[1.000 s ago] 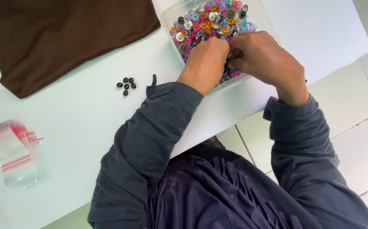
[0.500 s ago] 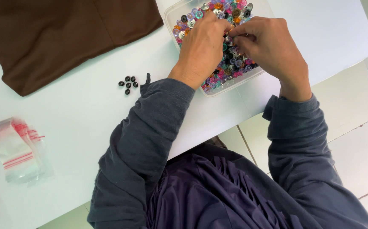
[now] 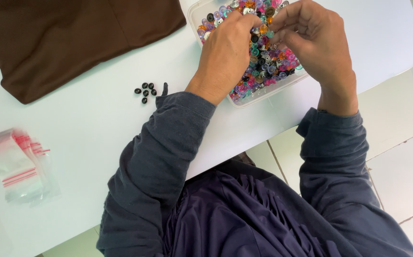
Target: Picking small black buttons from a table and placing them into small resealable plastic bags, then sealing the bags.
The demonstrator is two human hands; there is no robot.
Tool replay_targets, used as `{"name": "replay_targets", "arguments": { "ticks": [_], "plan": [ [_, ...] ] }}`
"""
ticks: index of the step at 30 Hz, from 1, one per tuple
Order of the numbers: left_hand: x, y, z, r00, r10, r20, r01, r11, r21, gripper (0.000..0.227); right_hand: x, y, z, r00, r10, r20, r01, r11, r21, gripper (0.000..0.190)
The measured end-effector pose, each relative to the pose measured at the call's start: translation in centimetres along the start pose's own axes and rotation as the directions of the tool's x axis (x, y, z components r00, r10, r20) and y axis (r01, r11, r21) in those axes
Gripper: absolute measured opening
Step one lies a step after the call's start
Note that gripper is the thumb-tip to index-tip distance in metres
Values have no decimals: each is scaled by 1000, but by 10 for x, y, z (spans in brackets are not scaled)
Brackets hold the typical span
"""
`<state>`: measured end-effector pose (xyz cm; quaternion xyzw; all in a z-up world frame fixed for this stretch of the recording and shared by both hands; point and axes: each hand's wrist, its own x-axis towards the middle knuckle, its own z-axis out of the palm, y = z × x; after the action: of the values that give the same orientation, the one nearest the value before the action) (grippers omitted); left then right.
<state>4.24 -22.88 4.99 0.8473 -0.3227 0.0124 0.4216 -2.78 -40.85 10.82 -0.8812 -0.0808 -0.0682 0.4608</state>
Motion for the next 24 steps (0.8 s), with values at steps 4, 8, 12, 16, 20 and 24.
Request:
{"name": "replay_targets", "arguments": {
  "ticks": [4,8,12,16,20,24],
  "plan": [
    [2,-12,6,998,-49,24,48,998,40,48,0,10,8,986,-164,-18,148,931,-333,32],
    [4,-20,19,997,-66,36,58,979,196,30,9,16,21,991,-95,95,130,855,-502,23],
    [5,-26,28,993,-97,63,75,954,289,26,16,42,33,969,-168,180,246,714,-655,18],
    [4,-22,21,997,-74,32,62,958,279,18,14,19,32,970,-73,230,196,796,-573,18],
    [3,-4,-12,997,-70,17,72,990,-118,36,10,-7,22,986,-25,164,73,953,-294,18],
    [-12,22,-53,1000,-26,8,27,943,-331,17,3,-31,16,998,29,52,-34,993,110,8]
  ]
}}
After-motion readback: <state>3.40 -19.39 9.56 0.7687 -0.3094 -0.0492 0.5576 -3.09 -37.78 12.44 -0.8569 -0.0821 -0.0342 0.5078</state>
